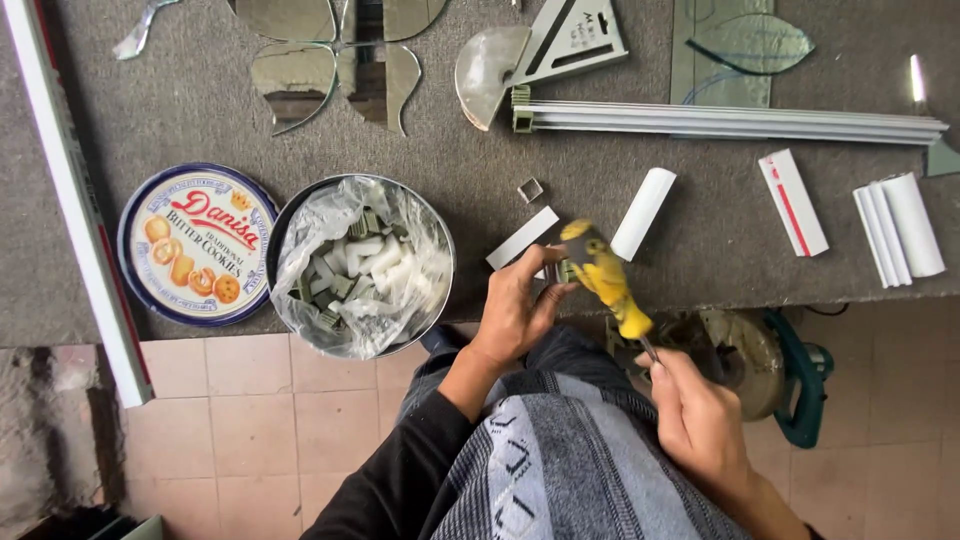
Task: Inserting small plastic connectors into the ends of aluminum profiles on a workshop table for assembly.
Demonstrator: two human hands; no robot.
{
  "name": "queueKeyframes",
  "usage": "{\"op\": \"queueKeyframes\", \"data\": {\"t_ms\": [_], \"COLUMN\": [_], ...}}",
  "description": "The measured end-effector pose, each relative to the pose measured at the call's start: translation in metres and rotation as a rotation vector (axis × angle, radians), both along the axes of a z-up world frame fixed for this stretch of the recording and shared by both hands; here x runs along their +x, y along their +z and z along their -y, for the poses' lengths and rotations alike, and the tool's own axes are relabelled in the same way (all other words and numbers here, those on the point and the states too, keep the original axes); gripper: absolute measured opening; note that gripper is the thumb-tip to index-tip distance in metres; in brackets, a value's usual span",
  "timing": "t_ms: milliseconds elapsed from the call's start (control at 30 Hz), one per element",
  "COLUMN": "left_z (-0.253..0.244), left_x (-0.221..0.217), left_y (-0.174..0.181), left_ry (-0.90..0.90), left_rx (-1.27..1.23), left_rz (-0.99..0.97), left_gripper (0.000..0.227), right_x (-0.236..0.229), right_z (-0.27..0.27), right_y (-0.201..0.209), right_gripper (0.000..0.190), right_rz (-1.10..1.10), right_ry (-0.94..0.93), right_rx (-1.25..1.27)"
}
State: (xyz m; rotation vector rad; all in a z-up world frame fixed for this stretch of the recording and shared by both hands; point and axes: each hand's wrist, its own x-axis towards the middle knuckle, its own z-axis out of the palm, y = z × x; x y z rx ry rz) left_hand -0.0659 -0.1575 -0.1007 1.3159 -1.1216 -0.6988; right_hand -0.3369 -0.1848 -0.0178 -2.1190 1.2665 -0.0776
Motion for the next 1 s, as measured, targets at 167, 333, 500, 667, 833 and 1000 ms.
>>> {"op": "queueKeyframes", "data": {"t_ms": [167, 333, 500, 667, 833, 1000], "left_z": [-0.002, 0.004, 0.005, 0.002, 0.002, -0.001], "left_x": [0.007, 0.010, 0.008, -0.001, -0.009, -0.009], "left_y": [0.008, -0.015, -0.021, -0.013, -0.014, -0.017], "left_ry": [0.032, 0.045, 0.020, 0.070, 0.117, 0.113], "left_rx": [0.099, 0.060, 0.028, 0.033, 0.022, 0.000], "left_rz": [0.063, 0.114, 0.112, 0.111, 0.121, 0.118], "left_gripper": [0.033, 0.030, 0.042, 0.036, 0.040, 0.038], "right_x": [-0.038, 0.006, 0.021, 0.000, 0.003, -0.027], "right_z": [-0.005, 0.005, 0.006, 0.009, 0.002, -0.014], "right_y": [-0.049, 0.009, 0.044, 0.008, 0.014, -0.021], "right_gripper": [0.025, 0.031, 0.032, 0.031, 0.029, 0.023], "right_rz": [0.275, -0.013, 0.195, -0.021, 0.080, 0.214], "right_ry": [-0.029, -0.150, -0.110, -0.044, -0.046, -0.017], "right_rx": [-0.248, -0.037, -0.146, -0.056, -0.042, -0.436]}}
